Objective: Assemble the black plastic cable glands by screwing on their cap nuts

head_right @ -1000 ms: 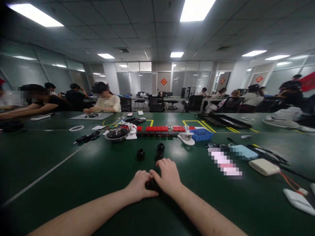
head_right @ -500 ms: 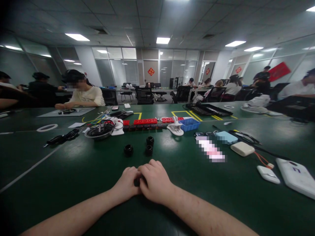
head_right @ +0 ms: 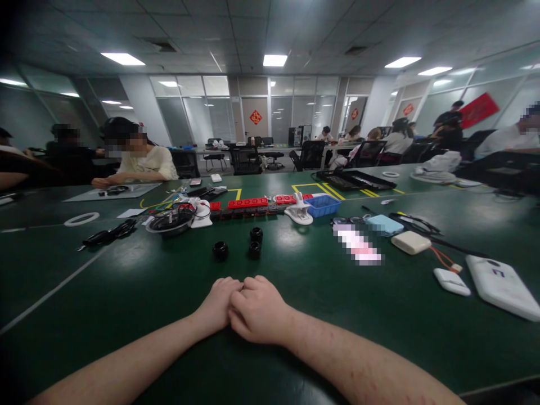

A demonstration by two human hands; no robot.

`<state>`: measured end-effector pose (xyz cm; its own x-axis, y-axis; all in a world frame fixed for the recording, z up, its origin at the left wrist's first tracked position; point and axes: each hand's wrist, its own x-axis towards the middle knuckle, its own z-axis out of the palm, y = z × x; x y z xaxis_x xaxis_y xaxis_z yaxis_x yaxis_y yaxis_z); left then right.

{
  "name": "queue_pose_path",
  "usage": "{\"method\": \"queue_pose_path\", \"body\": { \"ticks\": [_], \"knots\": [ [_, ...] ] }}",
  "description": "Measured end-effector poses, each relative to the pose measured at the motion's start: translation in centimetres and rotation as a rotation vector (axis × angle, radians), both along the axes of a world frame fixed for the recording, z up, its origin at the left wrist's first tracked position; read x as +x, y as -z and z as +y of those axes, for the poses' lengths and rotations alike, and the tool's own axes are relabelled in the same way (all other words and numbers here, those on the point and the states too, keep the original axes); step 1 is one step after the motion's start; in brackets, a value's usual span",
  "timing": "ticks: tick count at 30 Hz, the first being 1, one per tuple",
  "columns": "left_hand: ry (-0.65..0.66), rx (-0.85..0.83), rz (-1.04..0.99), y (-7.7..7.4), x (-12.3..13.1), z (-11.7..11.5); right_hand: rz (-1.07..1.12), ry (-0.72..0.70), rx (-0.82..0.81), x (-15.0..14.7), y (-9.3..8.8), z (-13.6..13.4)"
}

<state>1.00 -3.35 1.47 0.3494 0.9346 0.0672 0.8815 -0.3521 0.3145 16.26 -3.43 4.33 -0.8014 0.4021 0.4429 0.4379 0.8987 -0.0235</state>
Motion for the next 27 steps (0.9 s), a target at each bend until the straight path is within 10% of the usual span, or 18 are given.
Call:
{"method": "queue_pose_path", "body": {
  "ticks": [27],
  "knots": [
    [-0.007,0.086,-0.061,0.4,0.0,-0.1,0.035,0.322,-0.168,0.7,0.8,2.5]
  ]
}}
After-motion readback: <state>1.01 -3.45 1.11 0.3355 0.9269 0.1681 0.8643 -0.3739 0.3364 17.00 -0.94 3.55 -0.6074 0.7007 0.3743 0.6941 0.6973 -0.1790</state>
